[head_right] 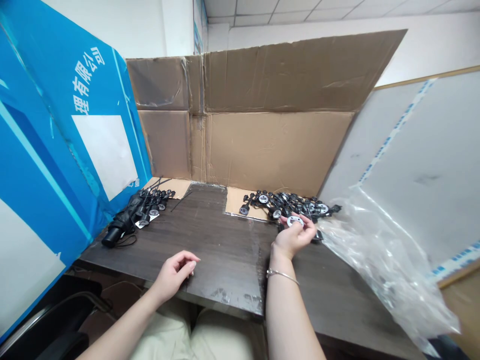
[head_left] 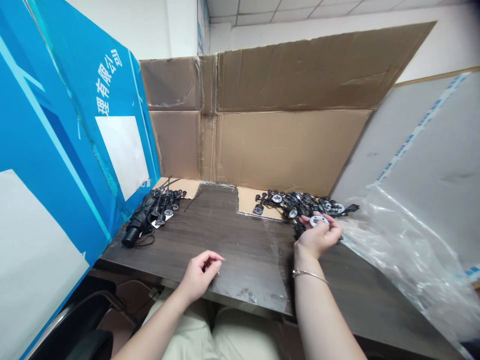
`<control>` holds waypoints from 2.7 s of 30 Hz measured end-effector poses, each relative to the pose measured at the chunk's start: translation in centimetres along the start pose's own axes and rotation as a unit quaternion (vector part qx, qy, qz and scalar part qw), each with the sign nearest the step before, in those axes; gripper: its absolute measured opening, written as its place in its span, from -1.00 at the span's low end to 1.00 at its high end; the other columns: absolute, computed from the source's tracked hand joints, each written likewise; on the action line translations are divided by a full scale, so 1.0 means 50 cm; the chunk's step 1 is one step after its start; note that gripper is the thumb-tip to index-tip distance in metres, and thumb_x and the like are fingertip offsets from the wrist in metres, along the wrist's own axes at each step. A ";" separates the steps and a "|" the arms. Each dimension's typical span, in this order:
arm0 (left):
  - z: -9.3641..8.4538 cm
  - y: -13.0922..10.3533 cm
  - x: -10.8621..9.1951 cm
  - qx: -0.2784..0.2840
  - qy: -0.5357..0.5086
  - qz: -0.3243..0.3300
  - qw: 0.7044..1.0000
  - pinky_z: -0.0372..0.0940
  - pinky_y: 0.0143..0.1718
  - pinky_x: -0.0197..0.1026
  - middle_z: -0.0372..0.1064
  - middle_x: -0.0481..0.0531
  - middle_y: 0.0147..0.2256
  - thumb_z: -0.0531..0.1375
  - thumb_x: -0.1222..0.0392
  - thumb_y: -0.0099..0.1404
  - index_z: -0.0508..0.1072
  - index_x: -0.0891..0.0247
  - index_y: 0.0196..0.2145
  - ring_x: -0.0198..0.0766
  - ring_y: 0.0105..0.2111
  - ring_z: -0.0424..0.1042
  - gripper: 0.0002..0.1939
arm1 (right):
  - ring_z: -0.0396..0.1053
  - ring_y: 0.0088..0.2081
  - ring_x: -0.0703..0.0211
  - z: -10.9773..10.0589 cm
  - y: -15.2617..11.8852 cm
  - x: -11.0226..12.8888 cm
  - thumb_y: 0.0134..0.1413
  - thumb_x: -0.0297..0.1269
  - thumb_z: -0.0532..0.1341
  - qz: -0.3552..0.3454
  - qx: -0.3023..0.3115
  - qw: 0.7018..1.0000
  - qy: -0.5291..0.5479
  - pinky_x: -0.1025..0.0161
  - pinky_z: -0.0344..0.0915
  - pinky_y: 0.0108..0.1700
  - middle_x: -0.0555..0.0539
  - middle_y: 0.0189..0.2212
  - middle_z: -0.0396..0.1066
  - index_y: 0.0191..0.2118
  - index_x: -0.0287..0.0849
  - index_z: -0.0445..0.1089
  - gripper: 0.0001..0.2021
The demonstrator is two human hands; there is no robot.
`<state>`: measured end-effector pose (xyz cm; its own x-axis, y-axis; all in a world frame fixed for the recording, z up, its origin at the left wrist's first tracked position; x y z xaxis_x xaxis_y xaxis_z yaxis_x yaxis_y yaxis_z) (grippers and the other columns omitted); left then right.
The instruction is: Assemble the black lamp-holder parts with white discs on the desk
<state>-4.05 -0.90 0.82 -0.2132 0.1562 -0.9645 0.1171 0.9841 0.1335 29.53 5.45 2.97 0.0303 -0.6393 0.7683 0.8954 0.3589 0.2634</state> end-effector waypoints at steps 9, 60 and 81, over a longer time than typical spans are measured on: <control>0.000 -0.001 -0.001 -0.001 -0.002 0.003 1.000 0.13 -0.50 -0.33 0.25 -0.06 -0.60 0.14 0.08 0.07 0.43 0.30 -0.41 -0.36 -0.56 0.24 -0.77 | 0.27 -0.56 0.42 0.003 -0.004 0.009 -0.11 -0.33 0.01 -0.007 -0.002 1.000 -0.003 0.31 0.32 -0.40 0.05 -0.38 0.25 -0.31 -0.15 0.08 -0.85; 0.001 0.001 0.003 0.003 0.000 0.016 1.000 0.14 -0.49 -0.34 0.25 -0.06 -0.59 0.11 0.17 0.11 0.42 0.32 -0.39 -0.38 -0.55 0.24 -0.82 | 0.26 -0.52 0.32 0.005 0.004 -0.018 -0.02 -0.05 0.04 -0.021 0.031 0.996 -0.086 0.21 0.33 -0.35 -0.04 -0.33 0.19 -0.18 -0.15 0.04 -0.66; 0.002 -0.001 0.006 0.008 0.010 0.010 1.000 0.14 -0.48 -0.33 0.26 -0.05 -0.58 0.11 0.13 0.11 0.42 0.31 -0.39 -0.36 -0.54 0.24 -0.80 | 0.16 -0.58 0.41 -0.006 -0.003 -0.002 -0.08 0.04 0.10 0.005 -0.005 0.996 -0.087 0.37 0.20 -0.52 0.01 -0.41 0.22 -0.28 -0.17 0.14 -0.62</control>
<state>-4.00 -0.89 0.49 -0.2310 0.1772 -0.9567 0.1367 0.9794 0.1484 29.55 5.24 2.68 -0.0371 -0.5080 0.8605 0.8999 0.3575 0.2498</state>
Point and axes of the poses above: each hand's wrist, its own y-axis towards the middle knuckle, its own z-axis out of the palm, x = y × z, the point moved 9 cm from there along y, towards the middle knuckle
